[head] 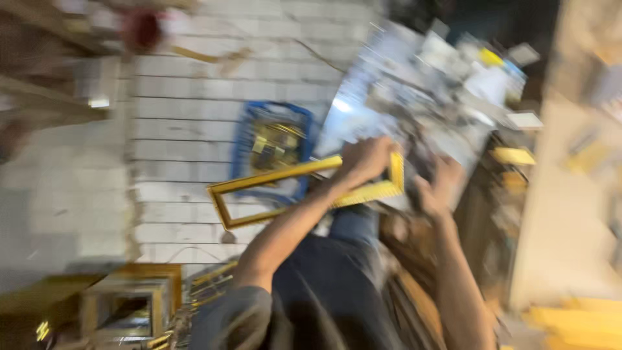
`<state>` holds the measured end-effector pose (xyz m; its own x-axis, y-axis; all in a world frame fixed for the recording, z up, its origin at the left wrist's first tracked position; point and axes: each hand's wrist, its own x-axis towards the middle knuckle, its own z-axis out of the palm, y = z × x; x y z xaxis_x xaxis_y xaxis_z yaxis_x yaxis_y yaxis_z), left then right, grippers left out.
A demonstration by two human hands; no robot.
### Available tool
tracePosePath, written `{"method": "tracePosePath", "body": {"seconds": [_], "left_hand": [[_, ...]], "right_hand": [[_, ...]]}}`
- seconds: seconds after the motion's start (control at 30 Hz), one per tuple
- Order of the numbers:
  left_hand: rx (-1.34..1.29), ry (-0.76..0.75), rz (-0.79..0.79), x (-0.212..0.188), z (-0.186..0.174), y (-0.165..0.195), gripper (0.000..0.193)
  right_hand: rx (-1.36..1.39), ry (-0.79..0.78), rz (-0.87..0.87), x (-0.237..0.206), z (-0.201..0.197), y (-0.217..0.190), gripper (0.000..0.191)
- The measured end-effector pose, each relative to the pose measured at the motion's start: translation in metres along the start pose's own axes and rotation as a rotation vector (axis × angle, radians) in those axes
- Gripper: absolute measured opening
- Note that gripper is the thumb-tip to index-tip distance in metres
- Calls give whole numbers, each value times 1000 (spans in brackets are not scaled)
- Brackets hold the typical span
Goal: The person places mitered gold picture frame corners into a corner joining machine, pulls the lever to drive fasteners into the joint, then sets the joined frame on the table and picks up the next pieces. They repeat this cycle for several frames, occasionally reaching for molding pieces from the pile.
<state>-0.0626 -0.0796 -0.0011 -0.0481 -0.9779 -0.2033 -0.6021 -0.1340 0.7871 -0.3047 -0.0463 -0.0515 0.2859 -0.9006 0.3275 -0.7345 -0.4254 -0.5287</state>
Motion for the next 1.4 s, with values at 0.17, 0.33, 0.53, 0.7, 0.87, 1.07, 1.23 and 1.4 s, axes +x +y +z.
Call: {"method": "tracePosePath", "body": {"seconds": [0.17,0.33,0.53,0.7,0.87,1.07,1.23,1.4], "left_hand": [[69,253,413,-5,68,4,45],[497,282,508,-47,41,-58,45],[527,464,462,-12,34,-63,28],[476,390,529,3,27,-56,31],[418,389,512,-1,24,-58,33],[458,370,472,0,29,-54,27],[459,419,469,-1,25,-52,26],[446,406,519,2,25,-39,22]], "right_hand": [[-162,49,90,0,-1,-7,58],[-150,57,217,-1,-8,-15,43],[-209,23,142,2,-12,-14,51],[-349,52,195,3,-1,-13,56],[-156,99,375,1,0,-11,68],[-222,82,333,3,2,-9,64],[-257,104,322,2,3,-6,77],[-289,78,280,-9,-2,-5,81]]}}
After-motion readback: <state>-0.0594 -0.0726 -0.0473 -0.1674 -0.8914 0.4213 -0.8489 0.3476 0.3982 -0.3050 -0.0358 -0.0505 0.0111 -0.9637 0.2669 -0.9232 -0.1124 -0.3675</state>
